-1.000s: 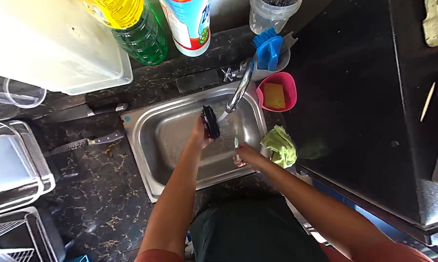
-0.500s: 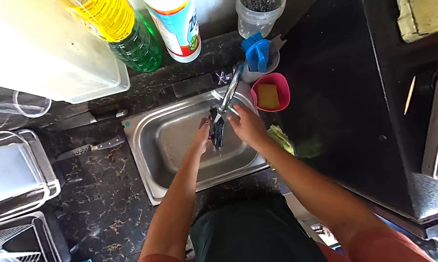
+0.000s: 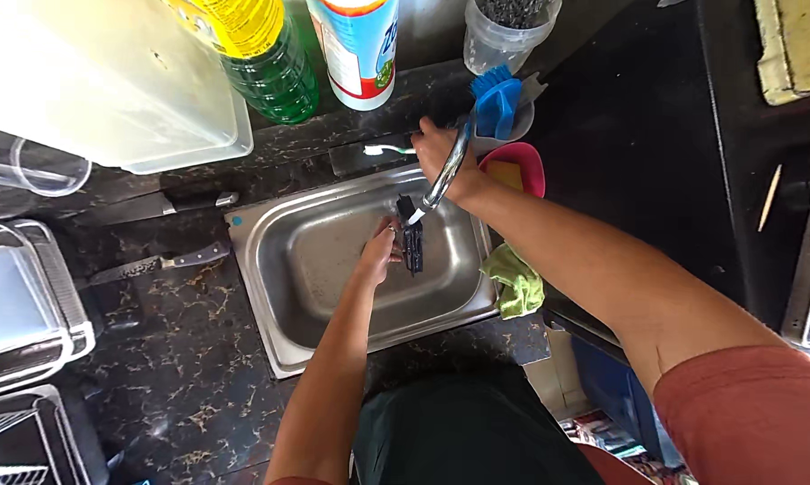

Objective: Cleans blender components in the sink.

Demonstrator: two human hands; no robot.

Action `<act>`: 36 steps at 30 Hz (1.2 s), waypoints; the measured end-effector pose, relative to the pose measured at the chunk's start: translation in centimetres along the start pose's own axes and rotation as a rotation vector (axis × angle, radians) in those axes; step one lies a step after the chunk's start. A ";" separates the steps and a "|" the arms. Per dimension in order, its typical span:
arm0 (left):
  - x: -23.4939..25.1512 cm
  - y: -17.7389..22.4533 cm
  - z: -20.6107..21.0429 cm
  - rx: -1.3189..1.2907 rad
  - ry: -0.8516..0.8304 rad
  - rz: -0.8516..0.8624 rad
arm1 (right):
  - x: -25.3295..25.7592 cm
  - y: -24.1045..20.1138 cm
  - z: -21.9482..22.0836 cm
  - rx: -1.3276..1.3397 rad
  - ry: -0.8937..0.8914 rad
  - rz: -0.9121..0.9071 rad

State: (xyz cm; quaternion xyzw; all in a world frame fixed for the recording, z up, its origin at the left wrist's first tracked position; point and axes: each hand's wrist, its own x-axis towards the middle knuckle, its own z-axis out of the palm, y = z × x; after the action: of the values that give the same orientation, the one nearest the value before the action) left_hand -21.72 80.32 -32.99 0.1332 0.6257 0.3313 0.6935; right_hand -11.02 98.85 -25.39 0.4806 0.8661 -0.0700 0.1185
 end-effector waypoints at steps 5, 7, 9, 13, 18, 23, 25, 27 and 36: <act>-0.4 0.6 -0.1 0.005 -0.002 -0.004 | 0.0 -0.6 -0.8 0.016 -0.087 0.051; -0.5 0.6 -0.4 0.010 -0.006 0.001 | 0.0 -0.7 -0.7 0.041 -0.085 0.055; -0.5 0.6 -0.5 -0.005 -0.005 0.002 | 0.0 -0.7 -1.0 0.041 -0.090 0.062; -0.6 0.9 -0.6 -0.026 0.006 -0.010 | -0.2 -0.8 -2.0 -0.006 -0.111 0.016; -1.0 1.0 -0.9 -0.055 0.005 -0.015 | 0.0 -1.3 -3.5 -0.055 -0.169 -0.015; -1.2 1.1 -0.9 -0.061 -0.017 0.012 | 0.6 -1.4 -1.9 -0.025 -0.090 0.041; -1.2 1.2 -0.9 -0.062 -0.027 0.017 | 0.2 -1.7 -1.9 -0.041 -0.066 0.047; -1.2 1.2 -0.8 -0.055 -0.032 0.013 | -0.5 -2.0 -2.2 -0.068 -0.045 0.029; -1.0 1.7 0.1 -0.039 -0.051 0.026 | -0.6 -1.3 -1.5 -0.039 -0.010 -0.011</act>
State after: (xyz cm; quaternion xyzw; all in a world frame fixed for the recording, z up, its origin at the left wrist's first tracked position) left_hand -22.14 80.99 -31.19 0.1363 0.5994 0.3489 0.7074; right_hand -11.99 98.04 -23.81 0.4729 0.8694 -0.0562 0.1317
